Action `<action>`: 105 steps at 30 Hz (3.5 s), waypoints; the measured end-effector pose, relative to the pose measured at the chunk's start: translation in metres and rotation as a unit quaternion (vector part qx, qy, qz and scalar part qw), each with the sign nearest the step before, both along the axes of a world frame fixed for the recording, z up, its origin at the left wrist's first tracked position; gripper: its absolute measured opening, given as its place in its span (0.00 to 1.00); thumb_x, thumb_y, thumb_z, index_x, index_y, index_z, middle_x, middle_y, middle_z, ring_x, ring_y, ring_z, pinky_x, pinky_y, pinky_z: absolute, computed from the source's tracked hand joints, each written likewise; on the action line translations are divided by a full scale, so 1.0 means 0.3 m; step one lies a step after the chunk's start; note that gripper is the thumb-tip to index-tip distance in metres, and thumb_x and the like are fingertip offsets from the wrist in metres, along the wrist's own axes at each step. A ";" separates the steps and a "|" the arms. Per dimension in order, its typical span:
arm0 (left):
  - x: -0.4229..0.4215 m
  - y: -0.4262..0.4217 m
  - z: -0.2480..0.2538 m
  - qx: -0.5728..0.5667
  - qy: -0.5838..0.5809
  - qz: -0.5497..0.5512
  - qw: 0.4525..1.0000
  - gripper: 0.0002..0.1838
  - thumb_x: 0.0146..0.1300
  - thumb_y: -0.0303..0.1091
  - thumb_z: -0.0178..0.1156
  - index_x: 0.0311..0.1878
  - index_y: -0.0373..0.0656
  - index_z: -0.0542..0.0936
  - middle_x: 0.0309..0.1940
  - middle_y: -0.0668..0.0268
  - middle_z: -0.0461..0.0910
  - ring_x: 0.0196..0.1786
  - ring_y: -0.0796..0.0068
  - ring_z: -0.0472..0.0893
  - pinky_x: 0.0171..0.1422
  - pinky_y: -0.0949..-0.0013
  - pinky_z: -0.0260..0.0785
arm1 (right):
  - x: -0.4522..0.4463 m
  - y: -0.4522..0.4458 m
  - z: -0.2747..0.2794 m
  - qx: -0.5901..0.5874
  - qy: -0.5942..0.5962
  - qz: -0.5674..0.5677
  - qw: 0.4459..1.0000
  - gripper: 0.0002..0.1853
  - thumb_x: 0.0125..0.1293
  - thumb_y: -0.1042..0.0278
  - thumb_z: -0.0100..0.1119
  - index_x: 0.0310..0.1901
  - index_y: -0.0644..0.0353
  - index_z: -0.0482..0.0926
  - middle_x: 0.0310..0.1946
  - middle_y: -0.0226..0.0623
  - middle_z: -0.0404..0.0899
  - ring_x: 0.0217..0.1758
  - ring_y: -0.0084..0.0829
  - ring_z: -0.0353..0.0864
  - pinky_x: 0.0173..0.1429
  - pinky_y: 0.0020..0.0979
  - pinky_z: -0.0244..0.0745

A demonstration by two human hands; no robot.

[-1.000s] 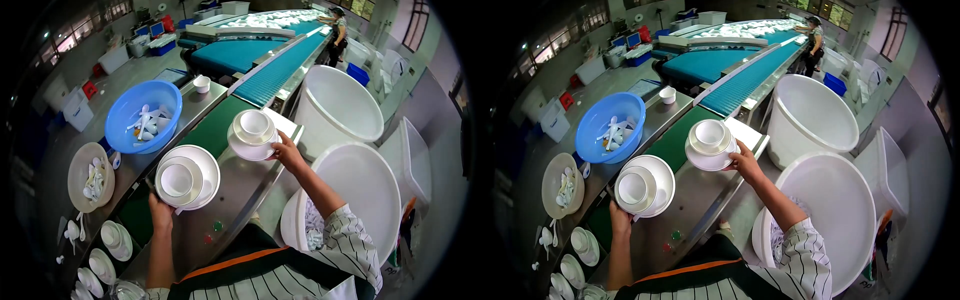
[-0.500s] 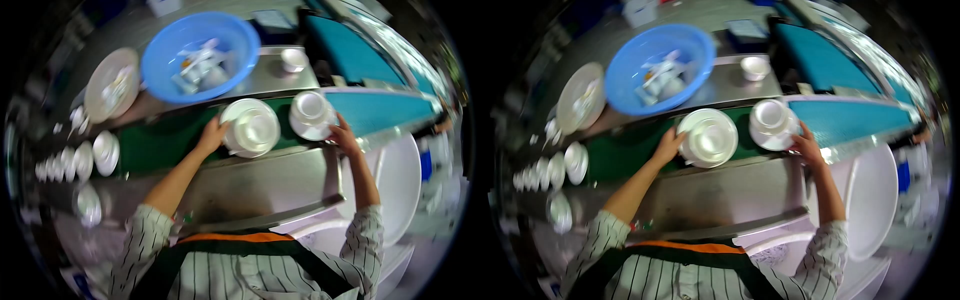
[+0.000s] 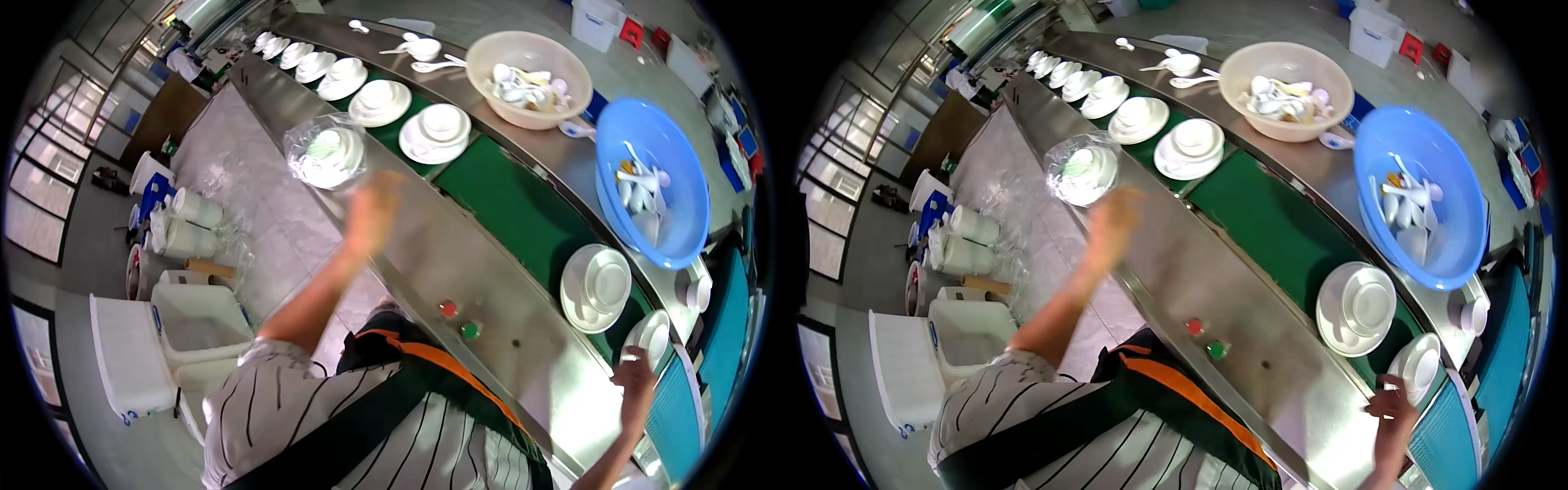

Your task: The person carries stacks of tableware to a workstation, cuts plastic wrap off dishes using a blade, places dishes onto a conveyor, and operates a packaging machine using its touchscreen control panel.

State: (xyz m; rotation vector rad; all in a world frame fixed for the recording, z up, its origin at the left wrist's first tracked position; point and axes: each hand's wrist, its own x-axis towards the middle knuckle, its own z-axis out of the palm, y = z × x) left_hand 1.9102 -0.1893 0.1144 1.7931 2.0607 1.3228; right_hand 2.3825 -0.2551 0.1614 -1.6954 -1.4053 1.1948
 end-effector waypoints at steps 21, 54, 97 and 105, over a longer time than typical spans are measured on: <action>-1.184 0.571 -0.108 -0.398 -0.134 -0.209 0.883 0.26 0.52 0.58 0.60 0.32 0.39 0.80 0.12 0.76 0.61 0.12 0.83 0.57 0.17 0.75 0.47 | -2.004 0.901 -0.383 0.081 0.237 0.241 0.938 0.07 0.60 0.66 0.57 0.37 0.59 0.77 0.29 0.25 0.77 0.32 0.17 0.74 0.35 0.20 0.72; -1.178 0.423 -0.240 -0.240 -0.397 -0.183 0.867 0.08 0.57 0.33 0.61 0.30 0.38 0.78 0.21 0.76 0.70 0.22 0.88 0.63 0.24 0.81 0.54 | -2.083 0.967 -0.270 -0.017 -0.116 0.432 0.894 0.13 0.53 0.61 0.63 0.37 0.59 0.81 0.28 0.30 0.79 0.31 0.19 0.75 0.35 0.21 0.69; -0.813 0.072 -0.139 -0.117 0.412 -0.271 0.862 0.13 0.44 0.32 0.65 0.29 0.38 0.72 0.23 0.54 0.73 0.29 0.54 0.75 0.33 0.56 0.65 | -1.791 0.486 -0.512 0.030 0.355 0.114 0.927 0.09 0.48 0.72 0.64 0.29 0.64 0.75 0.20 0.33 0.77 0.19 0.23 0.75 0.21 0.25 0.71; -0.858 0.071 -0.147 -0.057 0.249 -0.301 0.919 0.15 0.44 0.34 0.67 0.35 0.39 0.76 0.24 0.56 0.76 0.25 0.55 0.76 0.30 0.59 0.68 | -1.761 0.517 -0.421 0.088 0.220 0.157 0.959 0.06 0.44 0.72 0.64 0.24 0.62 0.77 0.18 0.33 0.77 0.19 0.21 0.75 0.23 0.25 0.70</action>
